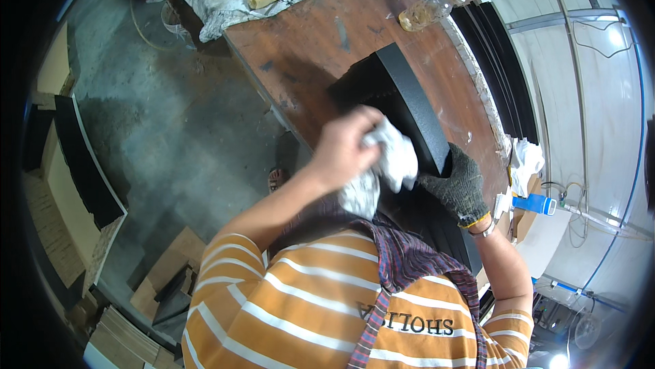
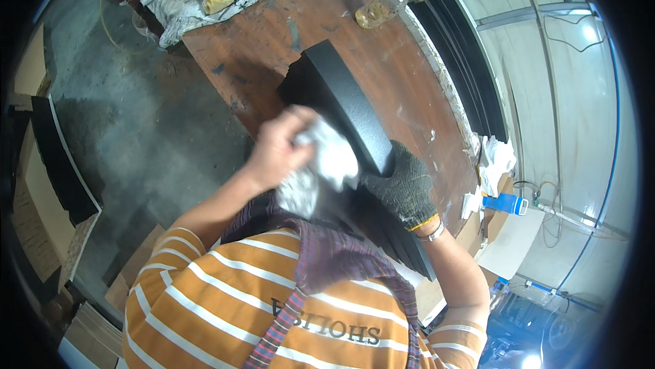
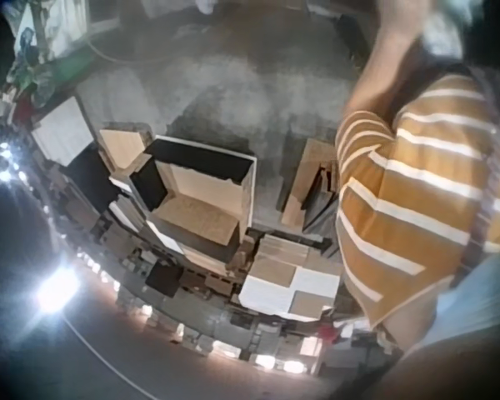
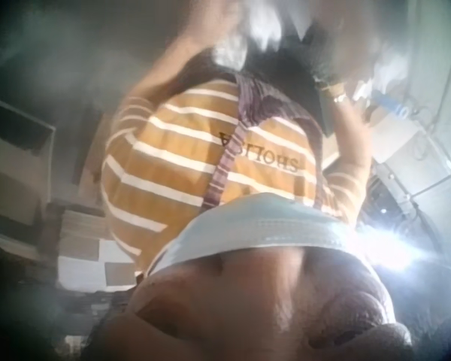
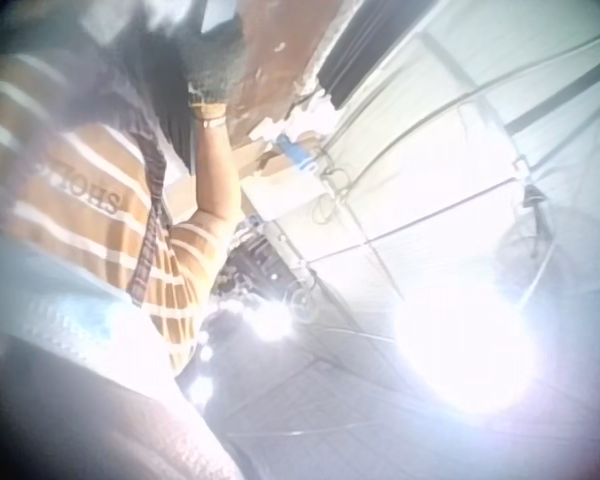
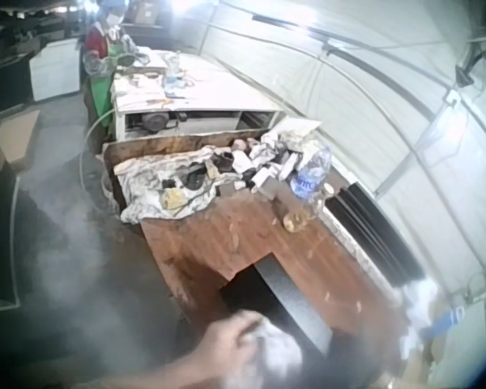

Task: The person wipes a black plank with a cloth and sponge, then stacks multiple black planks on a wooden table. The person repeatedly picks up planks from the floor and places them in a neat stack on the table.

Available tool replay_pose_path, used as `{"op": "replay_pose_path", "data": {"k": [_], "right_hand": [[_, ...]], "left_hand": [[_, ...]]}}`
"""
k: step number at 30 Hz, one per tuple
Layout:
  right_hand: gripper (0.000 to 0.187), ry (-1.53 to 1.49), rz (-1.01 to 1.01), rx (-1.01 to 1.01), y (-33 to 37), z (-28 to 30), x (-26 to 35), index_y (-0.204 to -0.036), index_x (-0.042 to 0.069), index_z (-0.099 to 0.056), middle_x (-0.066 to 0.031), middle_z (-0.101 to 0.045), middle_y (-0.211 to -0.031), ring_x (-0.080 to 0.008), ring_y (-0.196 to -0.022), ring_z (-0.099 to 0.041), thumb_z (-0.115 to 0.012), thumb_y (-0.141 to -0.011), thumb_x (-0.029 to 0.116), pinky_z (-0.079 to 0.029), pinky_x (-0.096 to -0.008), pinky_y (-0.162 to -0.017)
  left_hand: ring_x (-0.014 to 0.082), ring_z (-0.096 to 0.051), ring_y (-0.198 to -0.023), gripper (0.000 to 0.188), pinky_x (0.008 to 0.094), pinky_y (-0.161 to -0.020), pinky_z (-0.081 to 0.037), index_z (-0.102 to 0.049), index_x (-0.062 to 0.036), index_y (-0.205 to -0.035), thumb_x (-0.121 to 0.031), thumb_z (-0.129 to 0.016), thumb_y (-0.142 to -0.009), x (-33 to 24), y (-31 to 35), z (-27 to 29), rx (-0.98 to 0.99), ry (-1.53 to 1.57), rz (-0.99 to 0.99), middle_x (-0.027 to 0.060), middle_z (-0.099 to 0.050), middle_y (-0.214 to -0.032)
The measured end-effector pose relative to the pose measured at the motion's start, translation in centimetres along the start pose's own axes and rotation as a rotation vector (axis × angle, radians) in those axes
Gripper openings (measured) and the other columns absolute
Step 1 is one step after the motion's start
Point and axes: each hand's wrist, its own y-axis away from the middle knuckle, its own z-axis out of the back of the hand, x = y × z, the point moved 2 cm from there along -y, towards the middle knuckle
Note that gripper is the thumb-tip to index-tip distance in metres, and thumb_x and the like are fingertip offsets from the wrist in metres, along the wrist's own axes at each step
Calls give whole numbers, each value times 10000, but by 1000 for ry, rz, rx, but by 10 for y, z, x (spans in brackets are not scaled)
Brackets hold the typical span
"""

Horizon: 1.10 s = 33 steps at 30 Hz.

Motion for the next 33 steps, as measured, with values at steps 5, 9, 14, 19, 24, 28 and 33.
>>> {"op": "replay_pose_path", "data": {"k": [5, 9, 14, 19, 24, 28, 33], "right_hand": [[478, 44, 60, -53, 1, -2, 1, -967, 23, -599, -162, -618, -756, -340, -740, -629, -819, -680, 336, -479, -425, -671], [494, -34, 31, -39, -1, -3, -3, -992, 20, -596, -164, -604, -755, -341, -728, -615, -831, -677, 320, -475, -424, -673], [520, -62, 68, -80, 3, 0, -3, -1001, 13, -594, -144, -583, -739, -312, -686, -584, -847, -682, 336, -463, -414, -656], [532, -36, 13, -49, 2, 4, 6, -977, 10, -593, -139, -579, -732, -301, -684, -581, -841, -697, 388, -460, -411, -655], [813, -56, -158, 120, -1, 9, 4, -1283, -65, -555, -235, -663, -1090, -321, -1019, -645, -857, -700, 415, -495, -395, -911], [692, -39, -19, -27, 1, 5, 3, -1199, -1, -591, -179, -648, -883, -347, -847, -641, -813, -717, 443, -496, -434, -774], [660, -52, 35, -86, 6, 1, -5, -1193, 26, -599, -190, -668, -891, -385, -883, -647, -769, -736, 470, -497, -473, -763]], "left_hand": [[244, -667, -927, 391, 350, -772, -551, -555, -13, -1231, 66, -583, -849, 1, -50, 30, -445, -368, -294, 134, -634, -1054], [326, -619, -812, 385, 411, -681, -515, -640, -49, -1151, 22, -623, -773, 28, 16, -34, -145, -328, -483, 148, -587, -941], [287, -612, -812, 363, 371, -690, -506, -712, -34, -1051, 105, -552, -756, 67, 41, 26, -124, -352, -173, 127, -574, -907], [374, -588, -853, 335, 454, -757, -501, -594, 22, -1089, 40, -586, -754, 72, -21, 38, -347, -692, -72, 190, -536, -1005], [439, -626, -974, 411, 476, -913, -509, -653, -35, -1156, 2, -595, -750, 75, 67, -12, 596, -567, 183, 290, -600, -1094], [399, -620, -909, 342, 434, -854, -508, -657, 3, -1102, -19, -629, -762, 99, 38, 47, -17, -54, 469, 227, -629, -1060], [406, -617, -828, 127, 504, -767, -506, -637, 10, -814, -78, -612, -726, 110, 15, 30, 117, -1079, 129, 234, -634, -976]]}}
